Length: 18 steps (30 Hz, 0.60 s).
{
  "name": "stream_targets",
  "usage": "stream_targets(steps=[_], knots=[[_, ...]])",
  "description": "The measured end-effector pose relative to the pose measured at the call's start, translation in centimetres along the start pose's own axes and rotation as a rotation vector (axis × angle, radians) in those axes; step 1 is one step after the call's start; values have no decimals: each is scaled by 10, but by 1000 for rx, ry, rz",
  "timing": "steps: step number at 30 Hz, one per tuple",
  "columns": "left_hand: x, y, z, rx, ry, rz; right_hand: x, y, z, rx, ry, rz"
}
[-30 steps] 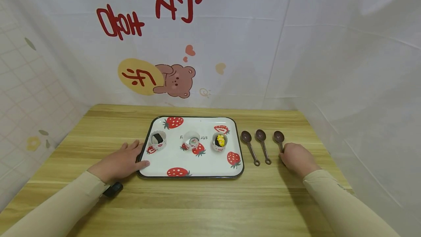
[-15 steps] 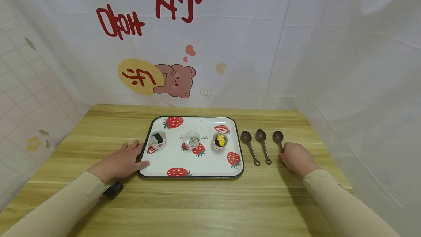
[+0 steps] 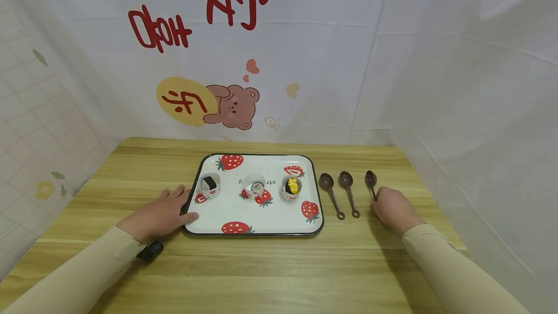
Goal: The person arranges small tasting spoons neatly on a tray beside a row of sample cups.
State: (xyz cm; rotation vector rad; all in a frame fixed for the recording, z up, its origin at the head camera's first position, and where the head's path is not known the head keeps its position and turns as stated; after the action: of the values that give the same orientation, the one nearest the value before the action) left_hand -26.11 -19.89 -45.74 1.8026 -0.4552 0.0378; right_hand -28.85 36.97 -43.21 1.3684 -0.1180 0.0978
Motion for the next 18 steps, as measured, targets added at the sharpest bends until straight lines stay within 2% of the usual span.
stream_targets(steps=[7,13,18], knots=[[0,1,-1,-10,5,5,1,7,6,-1,1,-26],[1,1,-1,0,7,9,3,12,20,-19,26,-52],[2,2,-2,-4,7,11,6,14,34,-89,28,-36]])
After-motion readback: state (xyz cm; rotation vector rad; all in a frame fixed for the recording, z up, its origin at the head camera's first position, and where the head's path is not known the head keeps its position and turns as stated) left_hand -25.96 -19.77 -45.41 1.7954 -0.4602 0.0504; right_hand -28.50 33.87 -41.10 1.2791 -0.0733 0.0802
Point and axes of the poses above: each hand's wrist, its own x-axis away from the middle knuckle, its own y-axis out of the back of the hand, z = x × y, the point moved 7 cm from there along -x, towards the middle knuckle, and after that the axes turned 4 degrees about -y, right-handed, at the moved point
